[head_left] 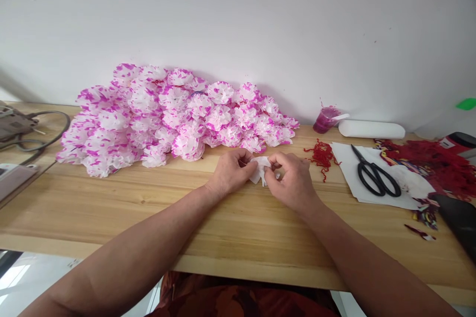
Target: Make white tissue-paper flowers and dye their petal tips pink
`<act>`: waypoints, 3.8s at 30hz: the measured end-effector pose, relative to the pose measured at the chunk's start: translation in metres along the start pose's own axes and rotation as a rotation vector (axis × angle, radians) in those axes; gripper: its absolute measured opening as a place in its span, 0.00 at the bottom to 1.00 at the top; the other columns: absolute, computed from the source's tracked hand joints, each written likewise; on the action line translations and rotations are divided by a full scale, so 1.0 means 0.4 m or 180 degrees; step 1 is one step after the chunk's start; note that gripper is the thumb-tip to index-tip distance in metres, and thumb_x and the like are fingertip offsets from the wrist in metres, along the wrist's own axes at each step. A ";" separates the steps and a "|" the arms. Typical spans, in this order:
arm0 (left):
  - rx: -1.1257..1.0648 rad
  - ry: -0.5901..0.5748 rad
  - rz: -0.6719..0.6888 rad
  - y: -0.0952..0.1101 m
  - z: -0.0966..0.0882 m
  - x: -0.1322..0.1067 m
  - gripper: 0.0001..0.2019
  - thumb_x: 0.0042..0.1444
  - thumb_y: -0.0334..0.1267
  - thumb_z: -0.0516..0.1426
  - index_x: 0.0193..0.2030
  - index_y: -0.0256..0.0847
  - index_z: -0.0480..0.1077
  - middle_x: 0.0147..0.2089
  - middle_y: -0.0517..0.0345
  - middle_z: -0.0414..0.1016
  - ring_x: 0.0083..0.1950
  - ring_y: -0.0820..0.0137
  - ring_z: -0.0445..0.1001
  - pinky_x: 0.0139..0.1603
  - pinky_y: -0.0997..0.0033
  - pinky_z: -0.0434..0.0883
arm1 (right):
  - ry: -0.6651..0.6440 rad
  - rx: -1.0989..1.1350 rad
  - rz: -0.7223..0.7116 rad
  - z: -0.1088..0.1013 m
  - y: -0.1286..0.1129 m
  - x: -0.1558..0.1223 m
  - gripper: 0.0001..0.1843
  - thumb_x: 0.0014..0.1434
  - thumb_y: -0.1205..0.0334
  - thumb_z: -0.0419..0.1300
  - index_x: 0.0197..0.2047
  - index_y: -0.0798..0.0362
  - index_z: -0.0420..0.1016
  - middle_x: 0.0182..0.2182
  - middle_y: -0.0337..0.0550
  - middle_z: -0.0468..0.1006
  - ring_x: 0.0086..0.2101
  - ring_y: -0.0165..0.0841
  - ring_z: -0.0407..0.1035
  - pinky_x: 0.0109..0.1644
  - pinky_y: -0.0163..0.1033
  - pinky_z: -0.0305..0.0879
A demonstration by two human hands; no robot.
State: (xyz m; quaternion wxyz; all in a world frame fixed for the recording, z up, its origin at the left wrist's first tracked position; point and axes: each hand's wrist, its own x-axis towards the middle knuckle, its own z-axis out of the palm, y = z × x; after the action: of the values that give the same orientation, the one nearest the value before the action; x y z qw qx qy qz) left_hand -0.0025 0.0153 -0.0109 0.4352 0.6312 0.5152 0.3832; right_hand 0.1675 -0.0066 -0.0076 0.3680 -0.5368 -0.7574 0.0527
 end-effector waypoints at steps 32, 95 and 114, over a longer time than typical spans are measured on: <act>0.0020 -0.0026 -0.0037 0.003 0.006 -0.007 0.07 0.52 0.40 0.58 0.27 0.40 0.66 0.24 0.62 0.71 0.26 0.73 0.70 0.25 0.75 0.66 | -0.0012 0.0160 0.0293 0.001 -0.001 0.004 0.05 0.55 0.64 0.60 0.27 0.50 0.69 0.25 0.38 0.76 0.30 0.35 0.69 0.40 0.42 0.57; -0.0152 0.0031 0.0084 0.007 0.008 -0.011 0.06 0.52 0.38 0.58 0.28 0.39 0.67 0.25 0.62 0.69 0.25 0.75 0.67 0.24 0.77 0.62 | -0.0272 0.0446 0.0812 -0.002 -0.007 0.004 0.05 0.53 0.60 0.59 0.27 0.50 0.68 0.26 0.39 0.76 0.28 0.33 0.66 0.33 0.38 0.57; -0.0277 -0.0074 -0.0060 0.000 0.009 -0.004 0.11 0.55 0.43 0.58 0.27 0.40 0.66 0.22 0.63 0.68 0.22 0.75 0.67 0.22 0.76 0.62 | -0.0047 0.0391 0.0384 0.001 -0.005 0.005 0.05 0.54 0.63 0.59 0.27 0.50 0.68 0.25 0.38 0.75 0.31 0.35 0.68 0.38 0.40 0.58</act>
State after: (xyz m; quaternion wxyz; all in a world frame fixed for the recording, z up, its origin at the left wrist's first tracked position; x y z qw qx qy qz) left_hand 0.0006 0.0129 -0.0120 0.4718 0.6111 0.4988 0.3938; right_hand 0.1656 -0.0054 -0.0060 0.3908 -0.5575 -0.7217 0.1251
